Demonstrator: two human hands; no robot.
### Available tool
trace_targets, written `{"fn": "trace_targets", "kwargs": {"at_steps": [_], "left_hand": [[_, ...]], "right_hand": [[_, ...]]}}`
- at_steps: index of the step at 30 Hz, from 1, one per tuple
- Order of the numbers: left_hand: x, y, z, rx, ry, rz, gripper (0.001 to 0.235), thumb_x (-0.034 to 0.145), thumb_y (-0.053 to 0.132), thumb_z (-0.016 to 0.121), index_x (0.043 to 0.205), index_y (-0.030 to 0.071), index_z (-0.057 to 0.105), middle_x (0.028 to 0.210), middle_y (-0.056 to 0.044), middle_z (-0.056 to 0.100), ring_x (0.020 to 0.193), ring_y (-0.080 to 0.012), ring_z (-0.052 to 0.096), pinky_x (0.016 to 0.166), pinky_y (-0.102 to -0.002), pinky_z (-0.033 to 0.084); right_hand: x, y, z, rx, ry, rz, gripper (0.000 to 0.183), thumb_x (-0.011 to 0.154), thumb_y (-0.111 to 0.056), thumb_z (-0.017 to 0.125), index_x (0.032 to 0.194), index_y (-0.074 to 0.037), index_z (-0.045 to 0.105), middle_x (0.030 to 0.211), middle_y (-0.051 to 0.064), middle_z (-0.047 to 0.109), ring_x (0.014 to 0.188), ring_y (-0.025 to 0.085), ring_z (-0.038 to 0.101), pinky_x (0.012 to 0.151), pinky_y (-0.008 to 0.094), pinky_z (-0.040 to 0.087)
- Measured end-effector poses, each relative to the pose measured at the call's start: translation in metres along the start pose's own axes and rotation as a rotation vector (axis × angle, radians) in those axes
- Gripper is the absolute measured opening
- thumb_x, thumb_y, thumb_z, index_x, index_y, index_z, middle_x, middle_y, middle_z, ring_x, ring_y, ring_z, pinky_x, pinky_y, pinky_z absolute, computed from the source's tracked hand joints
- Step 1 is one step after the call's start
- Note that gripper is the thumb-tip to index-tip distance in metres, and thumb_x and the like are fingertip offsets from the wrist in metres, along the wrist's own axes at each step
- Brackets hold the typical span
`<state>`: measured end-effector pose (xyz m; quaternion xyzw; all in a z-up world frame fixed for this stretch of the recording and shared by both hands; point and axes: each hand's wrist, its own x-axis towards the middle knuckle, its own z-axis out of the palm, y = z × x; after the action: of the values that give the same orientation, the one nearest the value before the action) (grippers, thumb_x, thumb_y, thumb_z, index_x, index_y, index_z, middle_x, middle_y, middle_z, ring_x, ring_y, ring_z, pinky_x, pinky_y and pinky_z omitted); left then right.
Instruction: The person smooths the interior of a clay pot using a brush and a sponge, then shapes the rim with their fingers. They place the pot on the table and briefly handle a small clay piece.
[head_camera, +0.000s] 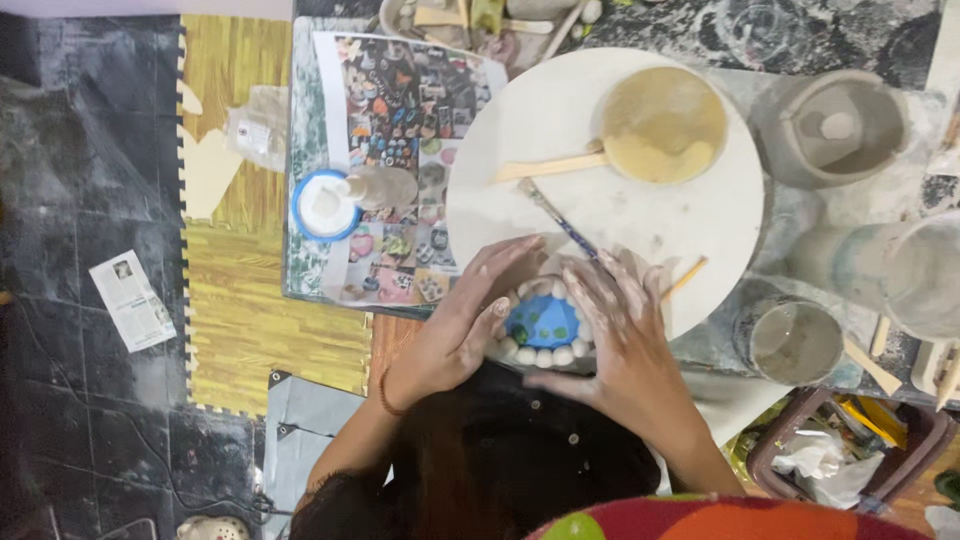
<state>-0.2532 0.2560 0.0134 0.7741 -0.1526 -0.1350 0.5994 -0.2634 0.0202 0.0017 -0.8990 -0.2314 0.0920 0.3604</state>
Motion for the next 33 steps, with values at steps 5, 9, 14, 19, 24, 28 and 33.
{"fn": "trace_targets", "kwargs": {"at_steps": [5,9,14,19,24,28,33], "left_hand": [[-0.007,0.003,0.004,-0.196,0.008,-0.039,0.050,0.116,0.029,0.035,0.159,0.005,0.040,0.162,-0.018,0.047,0.152,-0.0323,0.045,0.134,-0.044,0.033],[0.000,-0.006,0.014,-0.535,0.104,-0.049,0.054,0.116,0.032,0.038,0.162,0.005,0.035,0.163,-0.018,0.044,0.157,-0.0312,0.041,0.136,-0.044,0.029],[0.020,-0.012,0.041,-1.005,0.087,-0.148,0.056,0.114,0.035,0.043,0.158,0.003,0.032,0.160,-0.015,0.043,0.150,-0.0273,0.043,0.129,-0.045,0.036],[0.037,-0.014,0.059,-1.310,0.038,-0.322,0.063,0.112,0.038,0.044,0.160,-0.001,0.032,0.164,-0.016,0.036,0.150,-0.0265,0.041,0.127,-0.046,0.038],[0.042,-0.017,0.060,-1.177,0.028,-0.193,0.061,0.115,0.036,0.047,0.162,-0.001,0.034,0.168,-0.013,0.034,0.155,-0.0218,0.037,0.134,-0.041,0.032],[0.040,-0.015,0.064,-1.157,0.001,-0.216,0.061,0.114,0.032,0.051,0.163,0.000,0.034,0.171,-0.013,0.035,0.156,-0.0211,0.038,0.133,-0.040,0.031],[0.034,-0.011,0.065,-0.985,-0.033,-0.189,0.058,0.115,0.032,0.052,0.159,-0.003,0.040,0.164,-0.014,0.045,0.150,-0.0209,0.046,0.131,-0.039,0.037]], "right_hand": [[-0.002,-0.001,0.014,-0.017,0.025,0.050,0.107,0.060,-0.042,0.095,0.148,-0.009,0.043,0.150,0.010,0.049,0.143,0.037,0.042,0.124,0.067,0.016],[-0.004,0.009,0.010,0.130,0.163,0.042,0.101,0.073,-0.040,0.094,0.151,-0.008,0.040,0.148,0.018,0.045,0.146,0.036,0.044,0.125,0.058,0.034],[-0.006,0.016,-0.001,-0.002,0.329,0.082,0.101,0.063,-0.031,0.099,0.142,-0.008,0.041,0.141,0.017,0.046,0.137,0.037,0.045,0.120,0.054,0.038],[-0.006,0.008,0.005,0.057,0.489,0.018,0.113,0.072,-0.045,0.101,0.153,-0.009,0.032,0.149,0.013,0.032,0.145,0.037,0.036,0.123,0.054,0.037],[-0.011,0.015,-0.016,-0.083,0.441,-0.003,0.107,0.063,-0.040,0.100,0.146,-0.013,0.038,0.143,0.012,0.039,0.144,0.037,0.038,0.124,0.056,0.037],[-0.017,0.027,-0.023,-0.054,0.445,-0.046,0.111,0.063,-0.043,0.099,0.149,-0.010,0.037,0.144,0.017,0.043,0.140,0.038,0.047,0.118,0.057,0.045],[-0.032,0.036,-0.011,0.123,0.445,-0.048,0.109,0.074,-0.039,0.093,0.156,-0.010,0.028,0.150,0.022,0.046,0.139,0.040,0.054,0.117,0.055,0.050]]}}
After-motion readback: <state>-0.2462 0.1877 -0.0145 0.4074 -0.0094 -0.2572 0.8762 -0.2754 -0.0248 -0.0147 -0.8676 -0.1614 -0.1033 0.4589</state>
